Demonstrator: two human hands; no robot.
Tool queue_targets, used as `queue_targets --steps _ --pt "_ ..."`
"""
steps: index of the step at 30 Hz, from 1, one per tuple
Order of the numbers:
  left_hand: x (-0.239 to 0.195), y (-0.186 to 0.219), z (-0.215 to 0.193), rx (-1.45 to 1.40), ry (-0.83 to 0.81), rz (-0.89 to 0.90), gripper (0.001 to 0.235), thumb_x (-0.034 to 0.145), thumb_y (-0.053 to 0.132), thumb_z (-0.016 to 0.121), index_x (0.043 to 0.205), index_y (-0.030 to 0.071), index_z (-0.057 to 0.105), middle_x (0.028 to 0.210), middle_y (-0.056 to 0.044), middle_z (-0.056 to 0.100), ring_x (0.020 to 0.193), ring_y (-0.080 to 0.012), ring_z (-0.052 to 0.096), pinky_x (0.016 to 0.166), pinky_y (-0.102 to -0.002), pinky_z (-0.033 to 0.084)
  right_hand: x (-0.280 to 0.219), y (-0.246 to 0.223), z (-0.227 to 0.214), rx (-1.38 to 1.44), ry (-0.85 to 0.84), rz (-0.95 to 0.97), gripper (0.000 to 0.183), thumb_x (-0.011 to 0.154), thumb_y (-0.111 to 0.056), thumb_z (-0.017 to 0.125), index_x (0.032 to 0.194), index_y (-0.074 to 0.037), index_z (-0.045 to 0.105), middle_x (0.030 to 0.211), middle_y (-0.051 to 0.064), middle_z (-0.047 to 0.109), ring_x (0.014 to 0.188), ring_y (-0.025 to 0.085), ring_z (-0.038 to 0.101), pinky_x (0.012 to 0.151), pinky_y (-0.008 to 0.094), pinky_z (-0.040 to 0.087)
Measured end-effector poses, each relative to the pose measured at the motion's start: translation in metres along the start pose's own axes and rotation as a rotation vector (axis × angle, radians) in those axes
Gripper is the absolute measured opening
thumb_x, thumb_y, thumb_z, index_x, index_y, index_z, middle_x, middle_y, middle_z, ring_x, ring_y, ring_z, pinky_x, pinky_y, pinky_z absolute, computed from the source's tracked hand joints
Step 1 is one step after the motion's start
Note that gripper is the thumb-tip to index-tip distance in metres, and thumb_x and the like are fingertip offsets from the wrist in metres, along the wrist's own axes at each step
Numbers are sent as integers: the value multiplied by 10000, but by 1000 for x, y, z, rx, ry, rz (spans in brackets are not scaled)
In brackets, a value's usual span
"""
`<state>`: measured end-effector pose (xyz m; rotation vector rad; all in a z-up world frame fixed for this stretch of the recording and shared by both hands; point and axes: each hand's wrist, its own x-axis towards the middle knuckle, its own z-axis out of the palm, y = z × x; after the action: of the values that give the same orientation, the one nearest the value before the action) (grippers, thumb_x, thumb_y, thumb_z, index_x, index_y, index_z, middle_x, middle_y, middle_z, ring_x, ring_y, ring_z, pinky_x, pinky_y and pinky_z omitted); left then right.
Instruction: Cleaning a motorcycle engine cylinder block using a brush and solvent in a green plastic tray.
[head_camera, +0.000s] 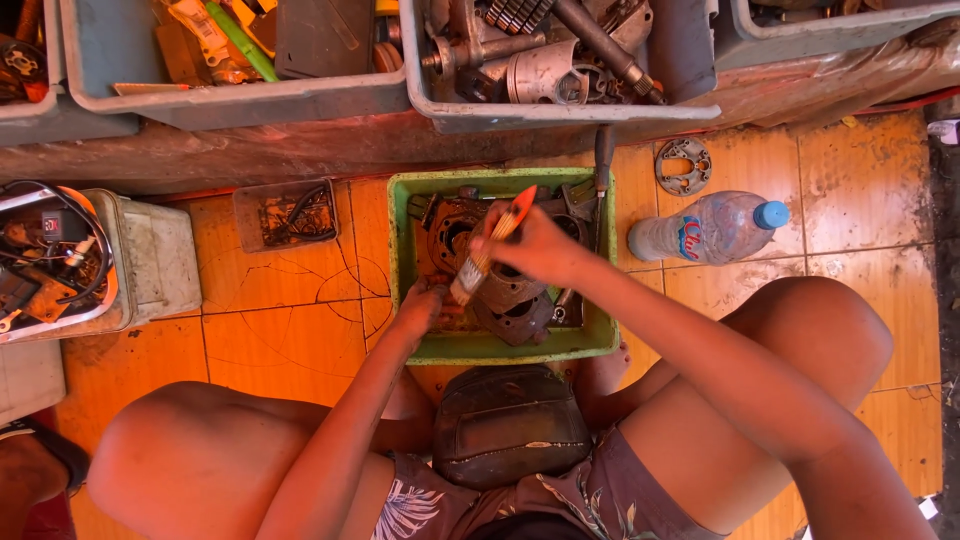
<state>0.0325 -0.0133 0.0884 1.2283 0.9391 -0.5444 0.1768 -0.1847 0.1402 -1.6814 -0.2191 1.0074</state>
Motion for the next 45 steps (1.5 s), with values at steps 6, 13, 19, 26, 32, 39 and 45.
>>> queue_targets --steps 6,13,19,26,32,39,45 --pt "72 -57 -23 57 -53 -4 609 995 234 485 1546 10 356 1194 -252 714 1044 -341 738 817 -424 609 -8 -16 -6 -473 -13 -208 190 959 -151 721 1079 -6 741 1013 199 737 437 90 516 448 223 509" --pt "23 -14 -4 211 -19 2 861 955 376 623 1626 22 215 1562 -242 424 1366 -356 533 1024 -469 548 -14 -2 11 -956 158 -573 132 824 54 710 930 23 782 878 203 753 737 343 741 719 434 633" --pt "43 -35 -11 140 -46 -8 748 1000 306 534 1606 -25 247 1521 -290 451 1304 -382 576 1002 -464 566 -19 -25 12 -494 -45 -147 331 973 -255 652 691 -84 688 484 -2 565 334 99 399 434 251 413" --pt "59 -44 -25 71 -62 25 637 1029 243 478 1556 -40 257 1444 -310 485 1226 -412 615 976 -505 554 -7 -1 27 -558 -79 -395 144 935 -142 686 919 0 704 684 99 661 533 195 539 545 317 512" --pt "-23 16 -2 183 -53 -16 772 1034 272 481 1623 -40 91 1645 -309 211 1451 -424 407 1105 -469 500 -20 -61 -7 -752 97 -124 205 992 -125 637 1162 -65 735 821 103 742 448 112 568 481 267 513" --pt "68 -47 -27 314 -26 44 767 1028 293 463 1641 -11 118 877 -169 649 626 -169 597 602 -338 508 -28 -51 4 -629 28 -152 175 939 -126 651 1019 -35 778 896 191 764 700 303 747 647 385 607" --pt "66 -52 -20 326 -50 49 777 1013 318 490 1626 -22 154 920 -173 694 713 -200 684 622 -323 543 -32 -23 34 -494 -77 -99 220 939 -124 672 1120 -16 733 1050 244 732 636 218 707 659 348 634"
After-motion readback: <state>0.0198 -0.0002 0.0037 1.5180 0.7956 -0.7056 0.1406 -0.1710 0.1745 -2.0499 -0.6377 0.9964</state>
